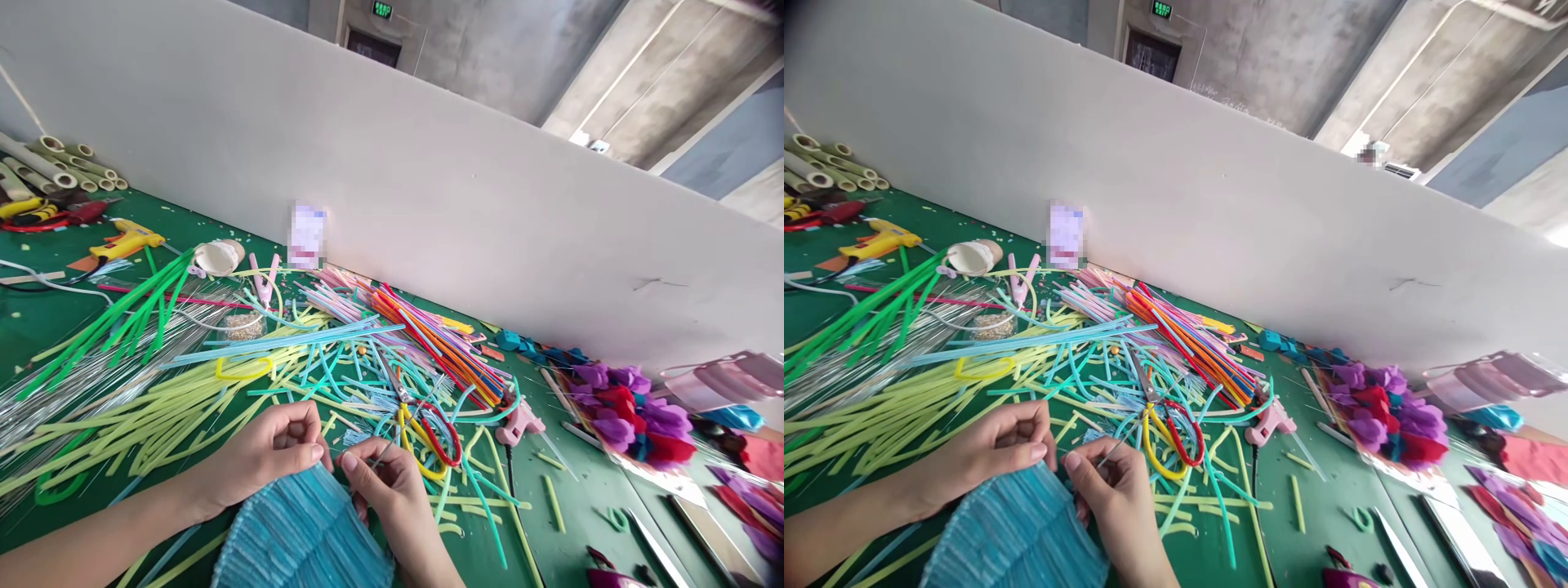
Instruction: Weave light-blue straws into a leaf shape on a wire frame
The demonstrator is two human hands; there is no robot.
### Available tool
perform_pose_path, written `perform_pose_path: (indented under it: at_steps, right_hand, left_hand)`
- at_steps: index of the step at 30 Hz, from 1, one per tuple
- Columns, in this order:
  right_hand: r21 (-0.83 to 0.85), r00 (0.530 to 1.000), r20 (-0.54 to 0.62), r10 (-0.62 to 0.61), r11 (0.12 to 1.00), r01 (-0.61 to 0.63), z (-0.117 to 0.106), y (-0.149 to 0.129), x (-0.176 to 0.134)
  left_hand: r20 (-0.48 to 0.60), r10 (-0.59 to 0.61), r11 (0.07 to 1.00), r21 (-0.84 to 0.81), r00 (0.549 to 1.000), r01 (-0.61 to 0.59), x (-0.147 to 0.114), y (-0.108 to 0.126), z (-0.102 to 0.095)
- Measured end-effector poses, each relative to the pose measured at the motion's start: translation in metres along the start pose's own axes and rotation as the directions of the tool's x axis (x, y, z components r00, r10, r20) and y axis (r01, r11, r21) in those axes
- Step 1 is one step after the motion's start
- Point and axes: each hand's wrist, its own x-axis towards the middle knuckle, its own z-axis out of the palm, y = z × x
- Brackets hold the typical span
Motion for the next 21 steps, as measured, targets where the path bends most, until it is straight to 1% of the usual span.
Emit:
perform_pose_path:
  at_steps: [3, 5, 7, 9, 11, 13, 16, 19, 21]
  right_hand:
    - [-0.014, 1.000, -0.006, 0.005, 1.000, -0.005, 0.000, 0.001, 0.001]
    - [-0.032, 1.000, -0.011, 0.009, 0.999, -0.009, -0.001, 0.001, 0.002]
    - [-0.044, 1.000, -0.005, 0.014, 0.999, -0.014, -0.002, 0.000, 0.003]
    - [-0.041, 1.000, 0.020, 0.014, 0.999, -0.013, -0.004, -0.003, 0.002]
    - [-0.045, 0.998, 0.069, -0.001, 0.999, 0.004, -0.008, -0.008, 0.001]
    - [-0.086, 0.994, 0.104, -0.032, 0.995, 0.041, -0.014, -0.014, -0.001]
    - [-0.208, 0.992, 0.121, -0.021, 0.977, 0.046, -0.023, -0.021, -0.003]
    - [-0.299, 0.995, 0.095, -0.004, 0.954, 0.032, -0.031, -0.024, -0.003]
    - [-0.343, 0.996, 0.058, -0.061, 0.936, 0.078, -0.034, -0.027, -0.004]
  left_hand:
    - [-0.014, -0.050, 0.997, 0.053, 0.999, 0.051, 0.001, -0.005, -0.001]
    - [0.003, -0.088, 0.990, 0.112, 0.996, 0.087, 0.002, -0.007, -0.002]
    - [0.032, -0.085, 0.981, 0.179, 0.996, 0.078, 0.001, -0.007, -0.002]
    - [0.052, -0.056, 0.972, 0.231, 0.997, 0.043, 0.000, -0.003, -0.003]
    - [0.041, -0.037, 0.970, 0.241, 0.998, 0.026, -0.002, 0.002, -0.005]
    - [-0.010, -0.023, 0.971, 0.237, 1.000, 0.025, -0.003, 0.008, -0.009]
    - [-0.151, 0.016, 0.967, 0.255, 0.988, 0.023, -0.003, 0.014, -0.015]
    - [-0.272, 0.041, 0.962, 0.270, 0.961, 0.036, -0.002, 0.014, -0.020]
    - [-0.314, 0.060, 0.960, 0.280, 0.948, 0.032, -0.002, 0.013, -0.022]
